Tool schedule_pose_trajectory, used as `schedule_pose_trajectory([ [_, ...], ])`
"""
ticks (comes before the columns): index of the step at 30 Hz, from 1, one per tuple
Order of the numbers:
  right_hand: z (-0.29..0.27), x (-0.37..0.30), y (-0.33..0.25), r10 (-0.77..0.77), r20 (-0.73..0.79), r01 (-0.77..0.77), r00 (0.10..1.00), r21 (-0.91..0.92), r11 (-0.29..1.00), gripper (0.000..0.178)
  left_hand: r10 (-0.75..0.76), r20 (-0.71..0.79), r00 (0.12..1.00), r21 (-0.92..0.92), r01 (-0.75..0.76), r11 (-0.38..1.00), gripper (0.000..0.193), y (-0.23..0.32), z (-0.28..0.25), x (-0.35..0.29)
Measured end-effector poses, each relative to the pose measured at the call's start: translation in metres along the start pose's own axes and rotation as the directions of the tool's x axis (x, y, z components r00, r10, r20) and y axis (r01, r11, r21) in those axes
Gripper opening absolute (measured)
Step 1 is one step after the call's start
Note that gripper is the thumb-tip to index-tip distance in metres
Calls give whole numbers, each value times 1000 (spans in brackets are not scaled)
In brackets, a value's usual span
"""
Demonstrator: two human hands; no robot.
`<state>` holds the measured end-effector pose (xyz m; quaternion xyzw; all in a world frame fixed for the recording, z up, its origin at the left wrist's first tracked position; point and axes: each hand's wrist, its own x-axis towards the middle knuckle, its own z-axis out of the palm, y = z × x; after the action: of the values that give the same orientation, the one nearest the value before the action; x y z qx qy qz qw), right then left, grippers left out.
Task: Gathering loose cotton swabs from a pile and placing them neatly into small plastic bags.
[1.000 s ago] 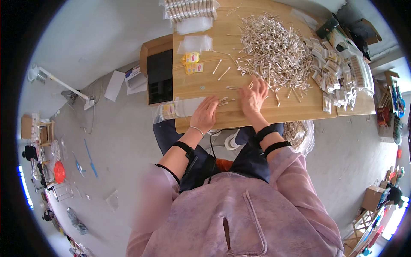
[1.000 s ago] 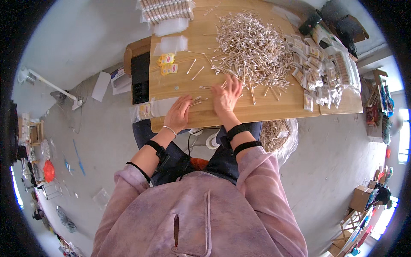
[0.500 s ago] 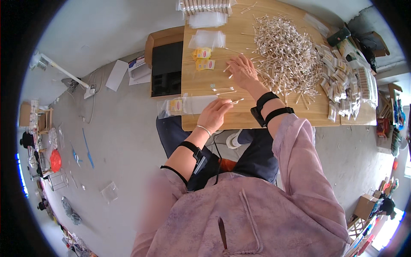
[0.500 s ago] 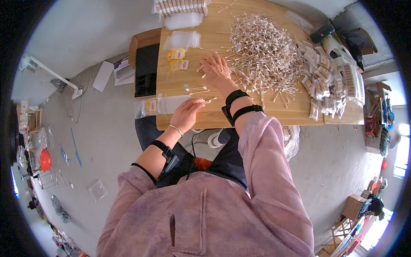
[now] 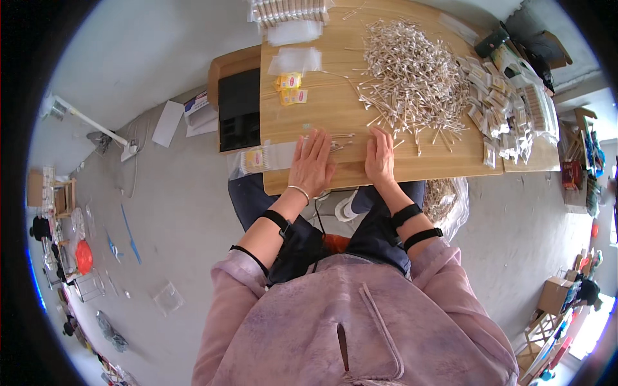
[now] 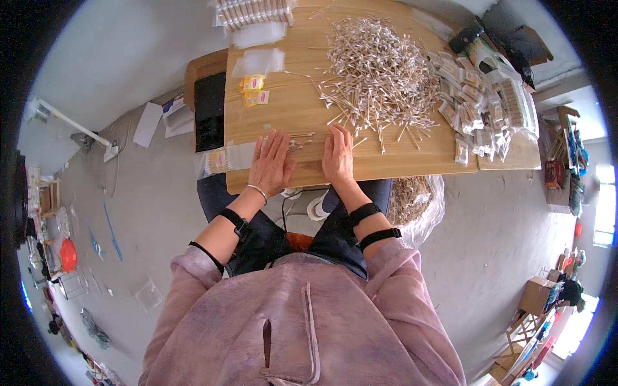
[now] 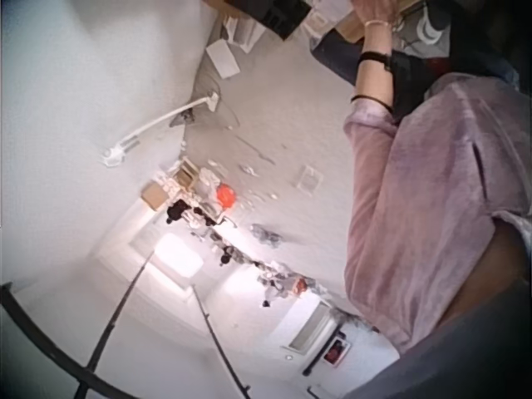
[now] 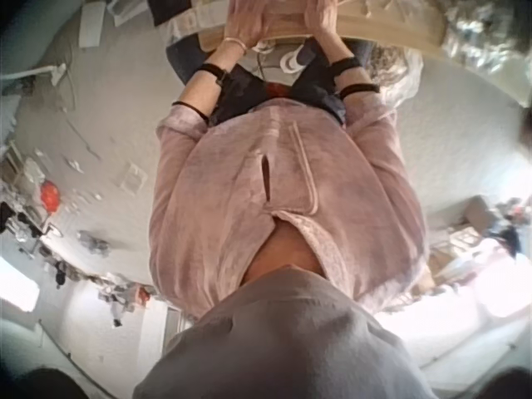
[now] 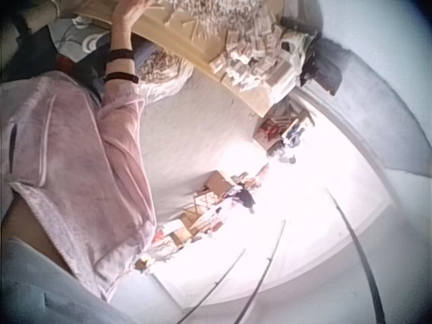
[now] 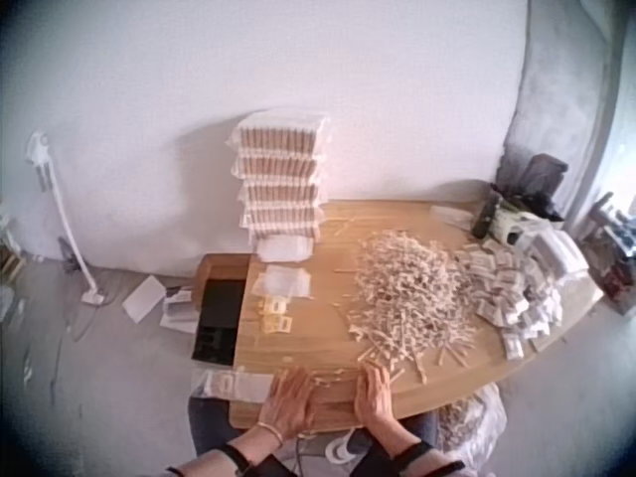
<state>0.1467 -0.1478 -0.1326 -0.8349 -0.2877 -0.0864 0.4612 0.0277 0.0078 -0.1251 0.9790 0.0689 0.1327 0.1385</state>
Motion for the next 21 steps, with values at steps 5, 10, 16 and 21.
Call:
schedule_pose_trajectory([
  [5, -4, -10, 0, -107, 79, 114, 991, -80, 990, 31, -38, 282, 959, 162, -8, 987, 77, 9, -6, 33],
  [10, 2, -10, -1, -145, 86, 158, 986, -177, 971, 35, -54, 239, 970, 206, 4, 979, 83, -3, 6, 67],
  [16, 0, -12, 4, -130, 60, 140, 990, -199, 970, 36, -9, 369, 929, 209, -74, 975, 81, 22, 0, 41],
  [21, 2, -10, 2, -145, 56, 154, 988, -224, 962, 37, 48, 265, 963, 109, -79, 991, 80, 19, 9, 13],
])
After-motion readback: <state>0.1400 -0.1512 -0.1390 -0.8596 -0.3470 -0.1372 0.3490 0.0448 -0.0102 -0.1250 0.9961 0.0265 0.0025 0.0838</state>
